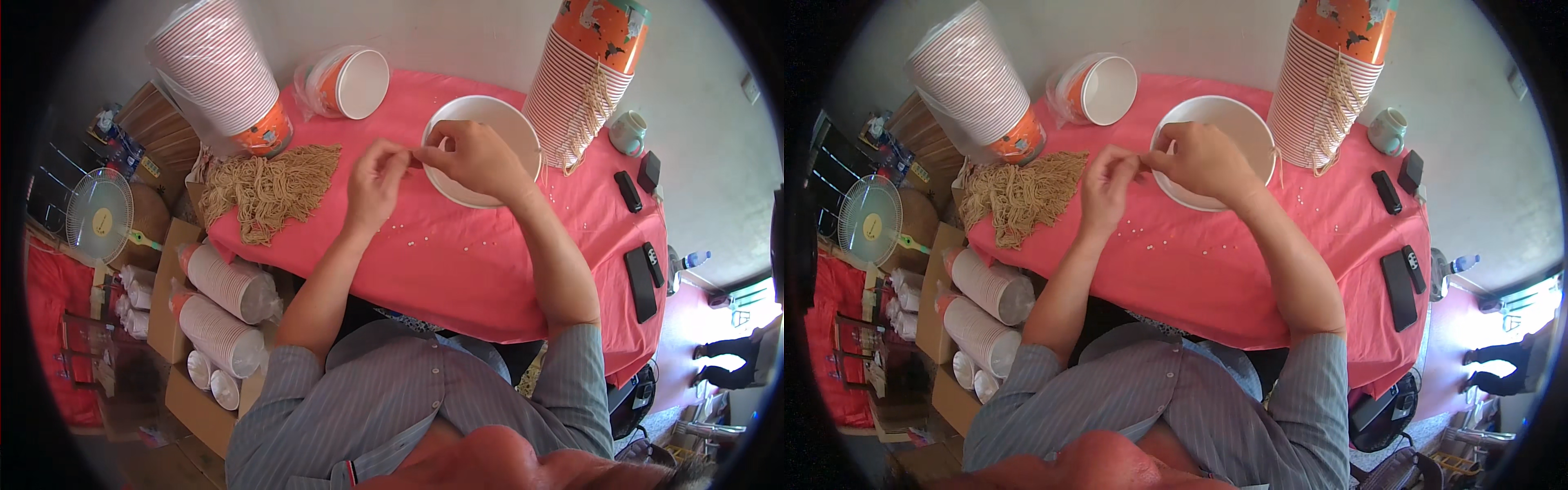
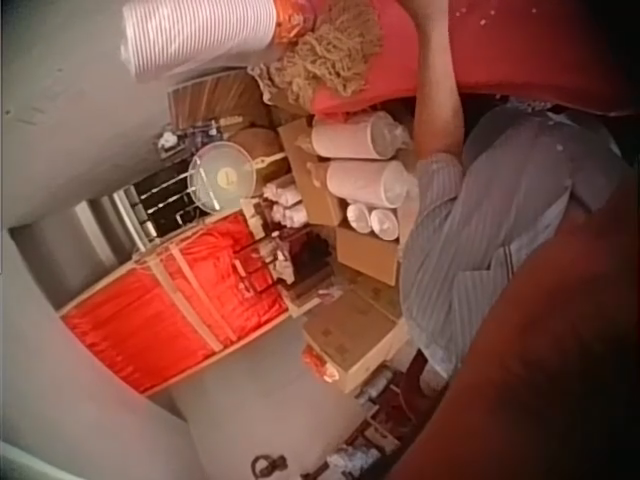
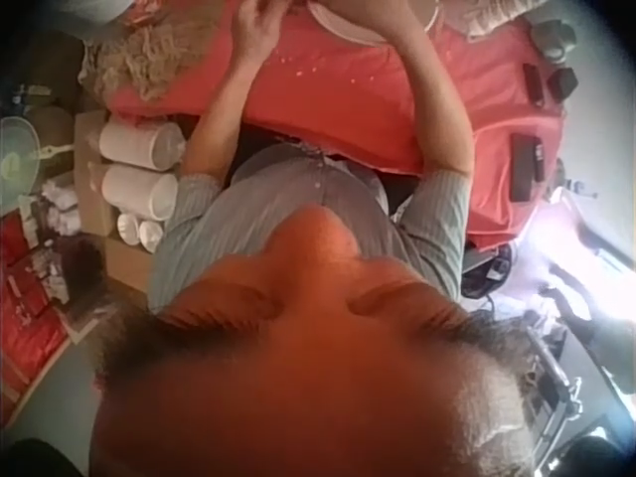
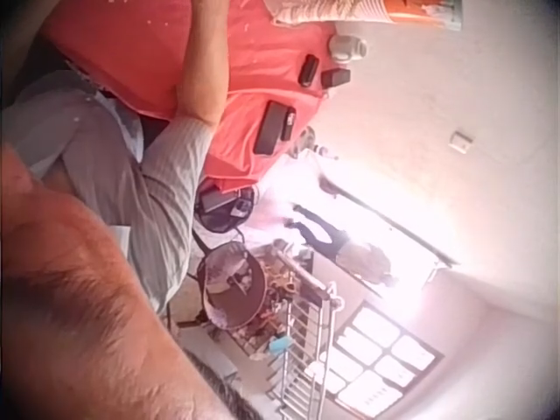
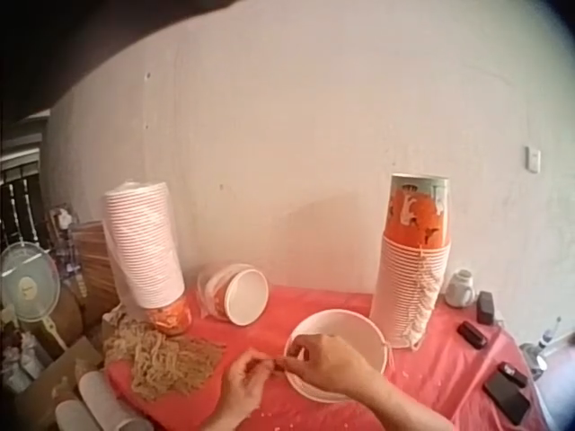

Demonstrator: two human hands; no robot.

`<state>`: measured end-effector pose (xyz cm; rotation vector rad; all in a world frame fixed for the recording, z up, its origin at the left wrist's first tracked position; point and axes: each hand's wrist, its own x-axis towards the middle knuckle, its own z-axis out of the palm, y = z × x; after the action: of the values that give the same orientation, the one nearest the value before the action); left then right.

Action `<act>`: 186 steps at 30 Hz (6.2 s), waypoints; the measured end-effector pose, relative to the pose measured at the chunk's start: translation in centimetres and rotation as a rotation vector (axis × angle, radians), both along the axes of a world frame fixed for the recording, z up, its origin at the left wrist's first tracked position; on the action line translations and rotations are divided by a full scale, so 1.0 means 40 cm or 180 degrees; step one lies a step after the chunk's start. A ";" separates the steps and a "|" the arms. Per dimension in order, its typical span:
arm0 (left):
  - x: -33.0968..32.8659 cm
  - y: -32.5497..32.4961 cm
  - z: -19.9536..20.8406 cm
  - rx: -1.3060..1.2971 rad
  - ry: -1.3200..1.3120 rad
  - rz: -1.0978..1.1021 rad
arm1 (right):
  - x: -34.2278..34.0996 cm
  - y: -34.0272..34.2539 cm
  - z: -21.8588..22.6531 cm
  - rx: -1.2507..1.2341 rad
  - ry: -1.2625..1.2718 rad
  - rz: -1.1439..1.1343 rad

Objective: Attaching string handles to paper buckets at a workbench.

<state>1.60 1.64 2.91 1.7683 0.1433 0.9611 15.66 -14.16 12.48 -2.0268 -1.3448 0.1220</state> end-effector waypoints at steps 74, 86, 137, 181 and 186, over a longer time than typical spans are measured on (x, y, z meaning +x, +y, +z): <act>0.111 0.091 0.275 -0.0594 0.1959 -0.1427 | 0.141 -0.086 0.042 0.0322 0.0107 0.0339; 0.110 0.104 0.264 -0.0736 0.2005 -0.1519 | 0.128 -0.099 0.068 0.0596 0.0272 -0.0129; 0.071 0.062 0.234 -0.1121 0.1588 -0.1494 | 0.069 -0.006 -0.003 0.0977 0.0724 0.0274; 0.104 0.045 0.279 0.0057 0.2199 -0.0973 | 0.106 -0.016 -0.018 0.1249 -0.0096 0.0265; 0.104 0.030 0.284 0.0217 0.2222 -0.0929 | 0.109 -0.018 -0.017 0.0934 0.0391 0.0258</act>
<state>5.76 2.86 14.27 2.0551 0.2853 0.1154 20.01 -14.89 11.81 -1.6946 -1.2865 0.0788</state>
